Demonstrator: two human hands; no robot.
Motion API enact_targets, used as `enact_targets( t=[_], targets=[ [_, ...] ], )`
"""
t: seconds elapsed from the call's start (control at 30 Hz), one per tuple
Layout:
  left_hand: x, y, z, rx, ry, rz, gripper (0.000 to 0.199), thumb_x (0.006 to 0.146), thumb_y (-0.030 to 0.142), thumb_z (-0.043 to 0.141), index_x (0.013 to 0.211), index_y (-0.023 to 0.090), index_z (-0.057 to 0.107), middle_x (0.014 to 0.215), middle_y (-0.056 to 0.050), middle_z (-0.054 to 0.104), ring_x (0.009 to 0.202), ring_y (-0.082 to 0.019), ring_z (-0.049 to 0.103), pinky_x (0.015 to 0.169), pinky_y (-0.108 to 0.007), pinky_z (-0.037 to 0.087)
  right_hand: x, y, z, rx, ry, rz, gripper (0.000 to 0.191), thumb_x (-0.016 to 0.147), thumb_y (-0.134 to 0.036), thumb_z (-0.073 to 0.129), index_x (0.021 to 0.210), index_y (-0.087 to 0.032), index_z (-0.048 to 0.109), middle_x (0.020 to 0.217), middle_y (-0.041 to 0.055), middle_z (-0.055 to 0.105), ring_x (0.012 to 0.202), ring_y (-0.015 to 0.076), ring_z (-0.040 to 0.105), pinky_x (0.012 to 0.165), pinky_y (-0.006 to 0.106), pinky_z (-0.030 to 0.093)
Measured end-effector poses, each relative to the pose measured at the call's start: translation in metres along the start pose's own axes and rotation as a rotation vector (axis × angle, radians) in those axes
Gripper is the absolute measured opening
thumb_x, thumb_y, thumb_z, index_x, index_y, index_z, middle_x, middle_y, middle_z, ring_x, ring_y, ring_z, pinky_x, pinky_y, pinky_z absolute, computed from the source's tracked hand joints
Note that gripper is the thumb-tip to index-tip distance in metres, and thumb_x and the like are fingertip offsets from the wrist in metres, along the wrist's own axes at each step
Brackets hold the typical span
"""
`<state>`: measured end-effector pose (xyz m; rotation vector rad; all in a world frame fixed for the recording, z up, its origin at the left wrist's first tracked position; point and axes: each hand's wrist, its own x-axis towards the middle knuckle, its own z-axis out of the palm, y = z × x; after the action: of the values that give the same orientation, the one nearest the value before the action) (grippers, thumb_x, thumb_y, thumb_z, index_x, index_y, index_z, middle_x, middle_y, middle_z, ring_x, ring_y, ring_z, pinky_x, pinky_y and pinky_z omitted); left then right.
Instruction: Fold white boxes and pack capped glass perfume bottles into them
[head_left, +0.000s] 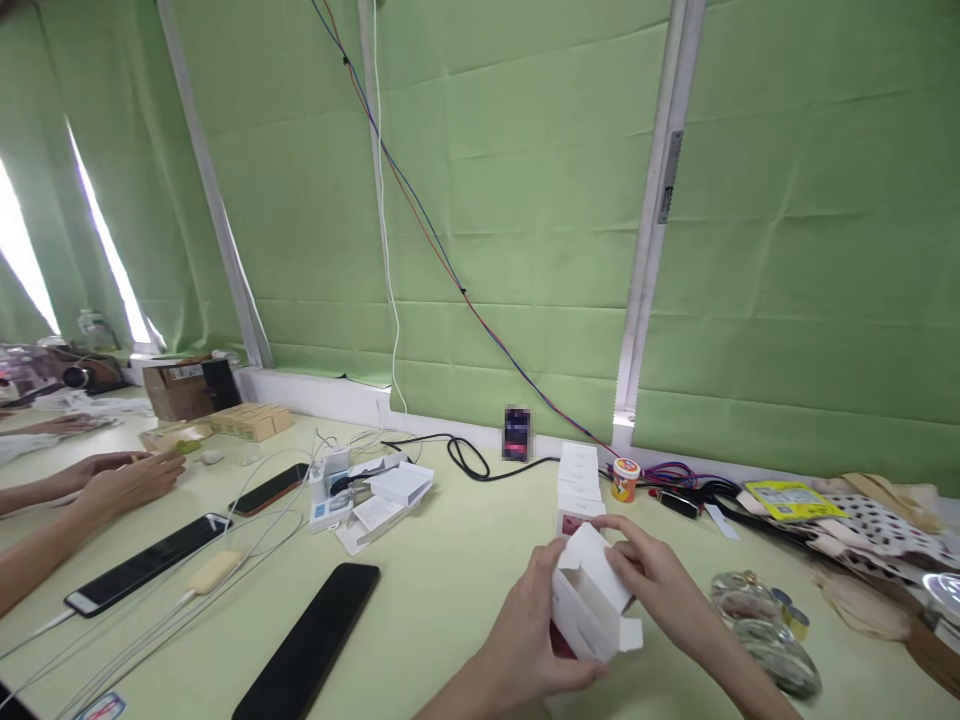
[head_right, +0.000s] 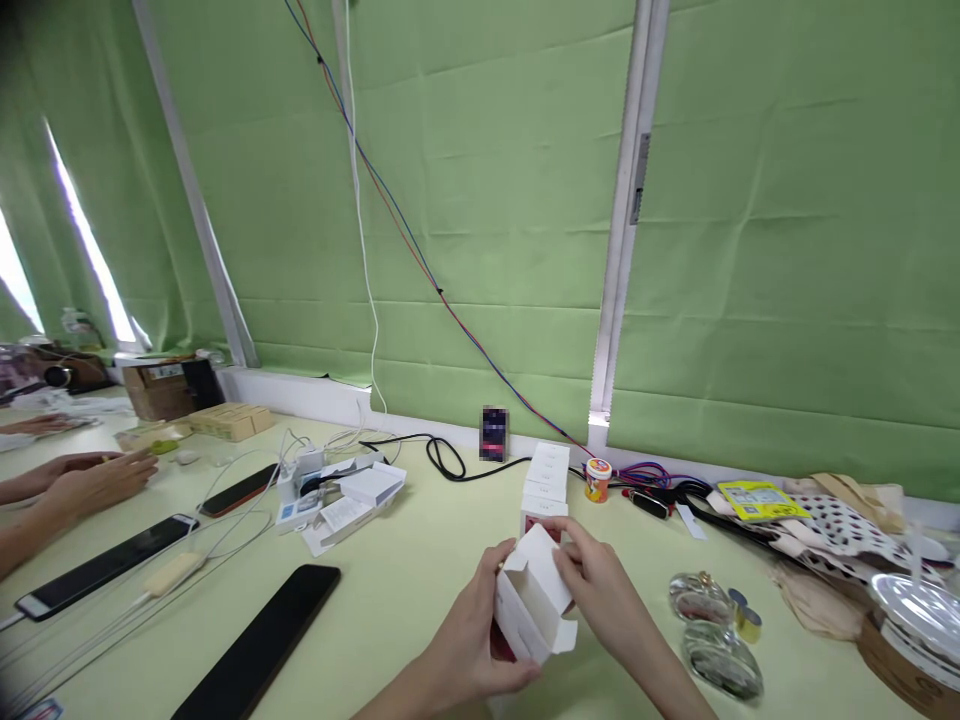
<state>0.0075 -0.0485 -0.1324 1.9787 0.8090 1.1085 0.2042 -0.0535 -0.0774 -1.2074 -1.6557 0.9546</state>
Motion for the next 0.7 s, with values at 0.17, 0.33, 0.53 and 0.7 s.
enact_targets(
  t=[0.17, 0.33, 0.53, 0.7],
  targets=[
    [0.004, 0.005, -0.005, 0.017, 0.102, 0.138, 0.092, 0.059, 0.015, 0.074, 0.140, 0.026, 0.032, 0.137, -0.012, 0.042, 0.123, -0.036, 0.040, 0.105, -0.047, 0.030, -0.002, -0.008, -0.004, 0.330, 0.033, 0.102, 0.042, 0.077, -0.049, 0.055, 0.111, -0.027, 0.042, 0.064, -0.0066, 0.059, 0.056, 0.0162, 0.059, 0.052, 0.027, 0.049],
    [0.012, 0.018, -0.006, -0.221, 0.024, 0.069, 0.085, 0.066, 0.011, 0.067, 0.138, 0.025, 0.026, 0.130, -0.012, 0.047, 0.116, -0.032, 0.049, 0.095, -0.042, 0.042, -0.007, -0.010, -0.007, 0.447, -0.255, 0.181, 0.065, 0.073, -0.049, 0.067, 0.126, -0.023, 0.040, 0.064, -0.0015, 0.068, 0.058, 0.0168, 0.065, 0.054, 0.027, 0.052],
    [0.012, 0.020, -0.010, -0.352, -0.052, -0.049, 0.076, 0.061, 0.011, 0.072, 0.125, 0.024, 0.034, 0.117, -0.008, 0.054, 0.100, -0.027, 0.058, 0.077, -0.033, 0.050, 0.000, 0.003, -0.003, 0.601, -0.376, 0.174, 0.050, 0.069, -0.039, 0.076, 0.112, -0.016, 0.063, 0.084, 0.0039, 0.070, 0.065, 0.0111, 0.063, 0.056, 0.019, 0.049],
    [0.012, 0.013, -0.013, -0.316, -0.095, 0.015, 0.068, 0.067, 0.017, 0.069, 0.126, 0.021, 0.036, 0.118, -0.012, 0.054, 0.101, -0.029, 0.057, 0.081, -0.036, 0.048, -0.003, 0.002, -0.009, 0.471, -0.452, 0.143, 0.045, 0.070, -0.040, 0.074, 0.108, -0.019, 0.065, 0.083, 0.0032, 0.069, 0.071, 0.0152, 0.064, 0.060, 0.022, 0.049]
  ],
)
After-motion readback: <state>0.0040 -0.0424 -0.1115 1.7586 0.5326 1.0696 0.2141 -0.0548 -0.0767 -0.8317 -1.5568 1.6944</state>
